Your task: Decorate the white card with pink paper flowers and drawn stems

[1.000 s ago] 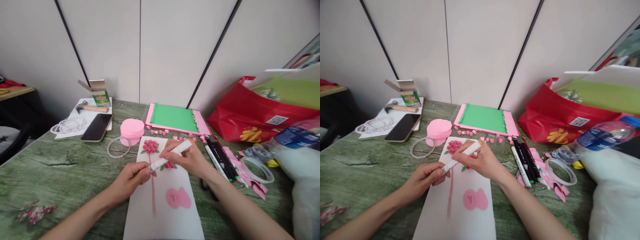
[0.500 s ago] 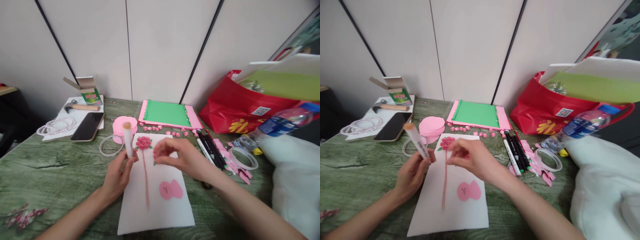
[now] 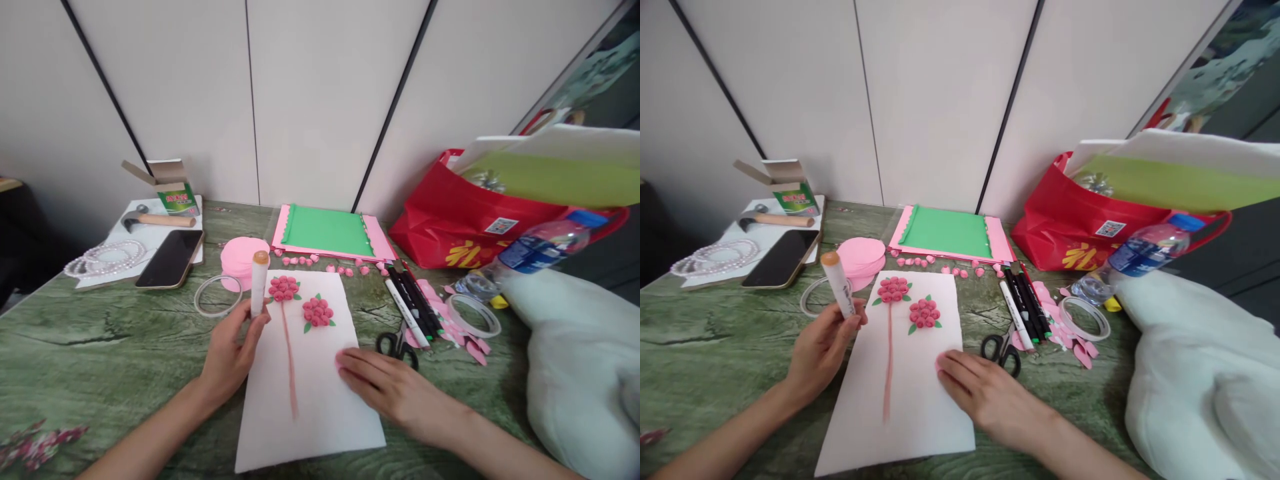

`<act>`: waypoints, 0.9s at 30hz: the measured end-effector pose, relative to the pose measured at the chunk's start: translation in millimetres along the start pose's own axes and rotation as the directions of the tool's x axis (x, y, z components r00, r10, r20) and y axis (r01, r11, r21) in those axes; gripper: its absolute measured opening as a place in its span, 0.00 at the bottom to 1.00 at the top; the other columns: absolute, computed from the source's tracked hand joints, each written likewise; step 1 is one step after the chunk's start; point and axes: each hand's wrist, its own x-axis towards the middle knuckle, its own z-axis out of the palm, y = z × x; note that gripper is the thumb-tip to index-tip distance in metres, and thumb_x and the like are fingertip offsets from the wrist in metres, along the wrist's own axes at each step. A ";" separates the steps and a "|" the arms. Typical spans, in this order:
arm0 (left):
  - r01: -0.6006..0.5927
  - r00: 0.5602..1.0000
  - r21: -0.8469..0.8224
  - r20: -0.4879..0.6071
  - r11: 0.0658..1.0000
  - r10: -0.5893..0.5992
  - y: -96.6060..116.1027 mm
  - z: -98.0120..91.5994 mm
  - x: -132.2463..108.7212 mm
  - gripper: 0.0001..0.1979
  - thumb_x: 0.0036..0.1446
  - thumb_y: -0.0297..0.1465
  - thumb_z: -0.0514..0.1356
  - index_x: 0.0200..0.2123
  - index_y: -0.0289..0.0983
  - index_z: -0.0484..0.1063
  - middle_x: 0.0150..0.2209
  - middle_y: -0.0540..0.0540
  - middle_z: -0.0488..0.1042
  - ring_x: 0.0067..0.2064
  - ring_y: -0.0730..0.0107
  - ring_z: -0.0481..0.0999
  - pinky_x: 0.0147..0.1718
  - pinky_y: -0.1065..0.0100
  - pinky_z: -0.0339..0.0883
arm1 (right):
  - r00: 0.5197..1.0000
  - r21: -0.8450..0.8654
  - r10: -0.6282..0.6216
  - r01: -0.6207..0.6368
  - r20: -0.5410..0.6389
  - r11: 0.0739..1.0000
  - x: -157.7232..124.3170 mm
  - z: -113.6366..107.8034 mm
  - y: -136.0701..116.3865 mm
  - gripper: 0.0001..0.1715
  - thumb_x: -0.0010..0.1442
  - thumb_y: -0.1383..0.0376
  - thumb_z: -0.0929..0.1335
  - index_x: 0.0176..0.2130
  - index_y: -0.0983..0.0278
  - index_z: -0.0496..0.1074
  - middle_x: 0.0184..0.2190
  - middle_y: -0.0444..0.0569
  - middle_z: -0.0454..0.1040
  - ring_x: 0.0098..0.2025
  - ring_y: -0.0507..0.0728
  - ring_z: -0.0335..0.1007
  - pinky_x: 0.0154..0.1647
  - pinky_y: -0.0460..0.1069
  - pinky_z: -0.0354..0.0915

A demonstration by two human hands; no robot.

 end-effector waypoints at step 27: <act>-0.244 0.905 -0.138 0.323 0.960 0.276 4.6 -3.2 -1.9 0.15 0.60 0.30 0.52 0.50 0.39 0.69 0.34 0.46 0.76 0.34 0.70 0.74 0.33 0.72 0.67 | 0.799 0.933 0.601 -0.238 0.030 0.271 83.6 -23.7 -3.6 0.21 0.52 0.59 0.70 0.46 0.63 0.72 0.20 0.40 0.63 0.20 0.46 0.57 0.17 0.42 0.57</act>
